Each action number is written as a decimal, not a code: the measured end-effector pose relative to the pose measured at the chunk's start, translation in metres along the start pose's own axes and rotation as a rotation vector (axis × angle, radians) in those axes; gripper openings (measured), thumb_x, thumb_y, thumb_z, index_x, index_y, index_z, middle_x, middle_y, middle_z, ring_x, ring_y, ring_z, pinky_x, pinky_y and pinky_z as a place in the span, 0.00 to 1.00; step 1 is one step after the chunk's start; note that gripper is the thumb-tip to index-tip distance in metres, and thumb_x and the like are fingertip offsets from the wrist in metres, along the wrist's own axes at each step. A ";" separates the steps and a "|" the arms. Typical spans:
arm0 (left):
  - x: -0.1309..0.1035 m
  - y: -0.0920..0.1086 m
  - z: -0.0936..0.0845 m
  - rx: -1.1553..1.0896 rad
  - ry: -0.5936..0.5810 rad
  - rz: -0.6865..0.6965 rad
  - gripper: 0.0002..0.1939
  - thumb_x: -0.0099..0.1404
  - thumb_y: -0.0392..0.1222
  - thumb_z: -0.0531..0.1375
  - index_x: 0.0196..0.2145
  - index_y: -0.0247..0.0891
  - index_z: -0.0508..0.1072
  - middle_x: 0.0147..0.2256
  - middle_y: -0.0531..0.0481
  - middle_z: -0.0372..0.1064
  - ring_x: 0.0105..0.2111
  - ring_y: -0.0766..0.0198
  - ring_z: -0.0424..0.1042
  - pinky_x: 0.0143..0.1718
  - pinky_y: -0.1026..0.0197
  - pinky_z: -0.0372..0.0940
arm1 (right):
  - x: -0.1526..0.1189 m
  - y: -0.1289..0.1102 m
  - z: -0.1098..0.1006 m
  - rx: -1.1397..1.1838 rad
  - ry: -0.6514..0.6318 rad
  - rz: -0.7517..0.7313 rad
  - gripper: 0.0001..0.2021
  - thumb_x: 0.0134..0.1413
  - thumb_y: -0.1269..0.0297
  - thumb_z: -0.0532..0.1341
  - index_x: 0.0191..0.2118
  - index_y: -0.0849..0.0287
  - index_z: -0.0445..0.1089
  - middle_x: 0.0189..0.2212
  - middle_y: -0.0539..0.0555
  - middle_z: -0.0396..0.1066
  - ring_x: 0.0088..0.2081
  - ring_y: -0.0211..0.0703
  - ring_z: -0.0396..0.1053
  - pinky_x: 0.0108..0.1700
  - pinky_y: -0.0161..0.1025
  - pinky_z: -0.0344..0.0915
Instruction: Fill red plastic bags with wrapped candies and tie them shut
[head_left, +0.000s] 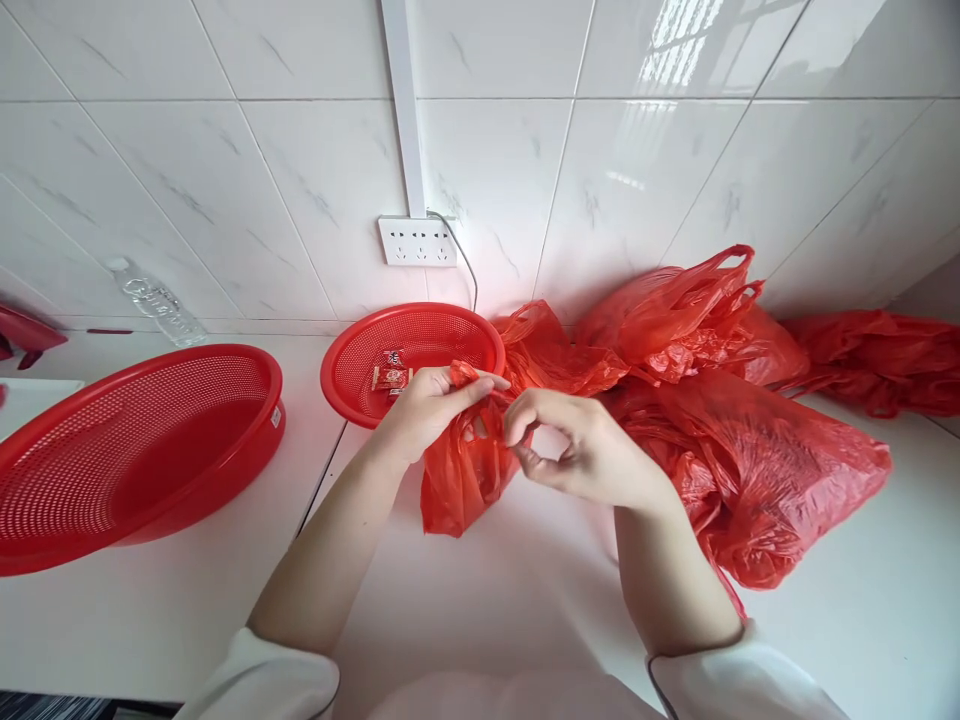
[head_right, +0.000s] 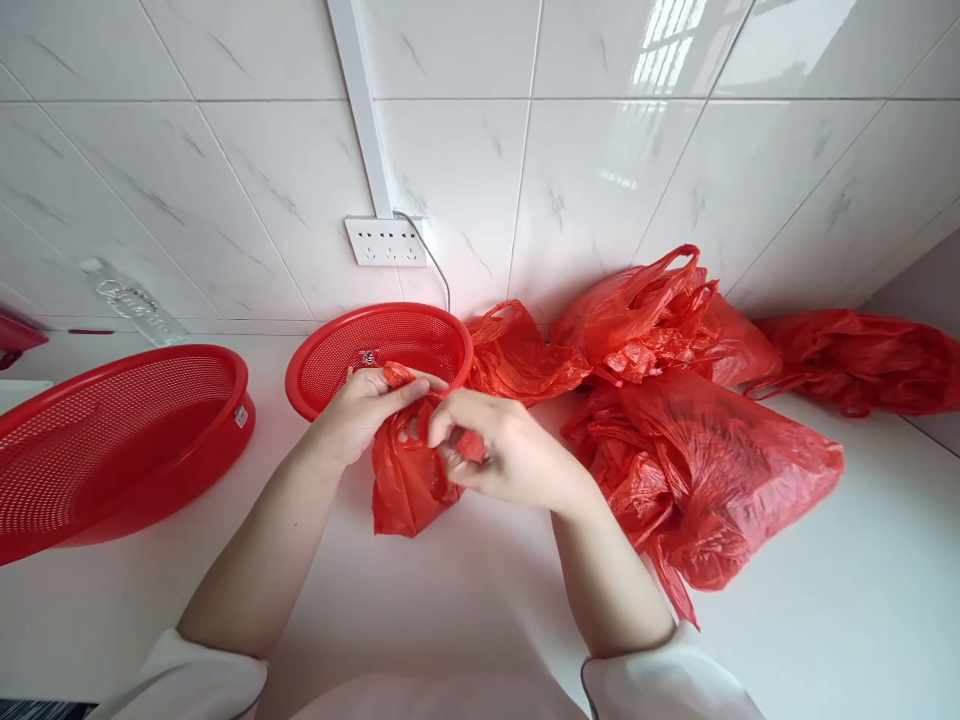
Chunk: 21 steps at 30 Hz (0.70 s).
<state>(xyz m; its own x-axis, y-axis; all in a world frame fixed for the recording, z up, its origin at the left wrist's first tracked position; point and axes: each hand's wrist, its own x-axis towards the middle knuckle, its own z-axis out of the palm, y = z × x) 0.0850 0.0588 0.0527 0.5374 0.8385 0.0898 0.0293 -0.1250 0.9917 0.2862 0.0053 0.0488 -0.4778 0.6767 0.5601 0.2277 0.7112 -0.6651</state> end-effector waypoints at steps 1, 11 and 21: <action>0.000 0.002 -0.002 0.054 -0.050 0.029 0.11 0.64 0.46 0.61 0.38 0.35 0.76 0.28 0.49 0.73 0.27 0.65 0.73 0.30 0.63 0.69 | 0.000 -0.002 0.001 -0.026 -0.068 -0.010 0.10 0.50 0.79 0.60 0.36 0.57 0.67 0.35 0.51 0.69 0.35 0.38 0.67 0.38 0.37 0.68; 0.000 0.002 -0.011 1.283 0.284 0.987 0.11 0.61 0.24 0.54 0.30 0.39 0.68 0.32 0.52 0.70 0.30 0.68 0.69 0.28 0.66 0.62 | 0.023 0.030 0.011 0.401 0.262 0.310 0.19 0.64 0.57 0.55 0.59 0.45 0.58 0.61 0.55 0.57 0.44 0.43 0.72 0.30 0.36 0.71; -0.005 -0.020 -0.010 0.987 0.359 1.076 0.07 0.63 0.31 0.58 0.31 0.42 0.71 0.36 0.52 0.75 0.39 0.64 0.77 0.40 0.63 0.72 | 0.020 0.046 0.016 0.761 0.097 0.352 0.10 0.53 0.60 0.66 0.39 0.56 0.69 0.28 0.47 0.67 0.22 0.29 0.56 0.19 0.28 0.48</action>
<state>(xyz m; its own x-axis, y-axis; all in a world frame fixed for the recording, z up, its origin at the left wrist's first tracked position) 0.0732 0.0628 0.0329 0.4456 0.1793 0.8771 0.3848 -0.9230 -0.0068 0.2736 0.0488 0.0220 -0.4030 0.8732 0.2742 -0.3010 0.1565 -0.9407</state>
